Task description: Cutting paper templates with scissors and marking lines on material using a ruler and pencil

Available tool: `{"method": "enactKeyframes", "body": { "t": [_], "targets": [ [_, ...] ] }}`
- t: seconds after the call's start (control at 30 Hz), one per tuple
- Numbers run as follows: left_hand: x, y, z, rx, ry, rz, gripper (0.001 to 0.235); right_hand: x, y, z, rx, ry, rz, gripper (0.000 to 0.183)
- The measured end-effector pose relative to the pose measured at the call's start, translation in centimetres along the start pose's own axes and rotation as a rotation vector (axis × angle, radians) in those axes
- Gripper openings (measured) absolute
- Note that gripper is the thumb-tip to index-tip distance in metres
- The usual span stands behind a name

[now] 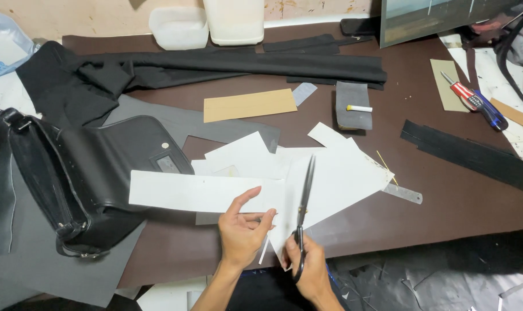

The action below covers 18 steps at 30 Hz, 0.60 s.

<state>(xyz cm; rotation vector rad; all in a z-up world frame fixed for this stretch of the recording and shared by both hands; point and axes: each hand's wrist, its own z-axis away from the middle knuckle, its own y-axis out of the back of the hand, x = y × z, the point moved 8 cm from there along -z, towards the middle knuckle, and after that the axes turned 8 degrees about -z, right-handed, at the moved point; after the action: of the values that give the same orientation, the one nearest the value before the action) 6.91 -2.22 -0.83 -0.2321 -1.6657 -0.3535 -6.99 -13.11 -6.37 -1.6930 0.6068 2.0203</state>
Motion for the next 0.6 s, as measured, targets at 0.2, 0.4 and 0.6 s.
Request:
{"method": "enactKeyframes", "body": {
  "t": [0.2,0.4,0.6],
  "targets": [
    [-0.2,1.0,0.4,-0.038,-0.132,-0.089,0.035,0.8,5.4,-2.7,0.131,-0.284,0.365,0.041],
    [-0.2,2.3,0.5,-0.028,-0.182,-0.034,0.021,1.6,10.8,-4.6,0.232,-0.44,0.964,0.059],
    [-3.5,5.3,1.2,0.07,-0.08,-0.084,0.013,3.0,12.7,-5.3,0.243,-0.416,1.051,0.052]
  ]
}}
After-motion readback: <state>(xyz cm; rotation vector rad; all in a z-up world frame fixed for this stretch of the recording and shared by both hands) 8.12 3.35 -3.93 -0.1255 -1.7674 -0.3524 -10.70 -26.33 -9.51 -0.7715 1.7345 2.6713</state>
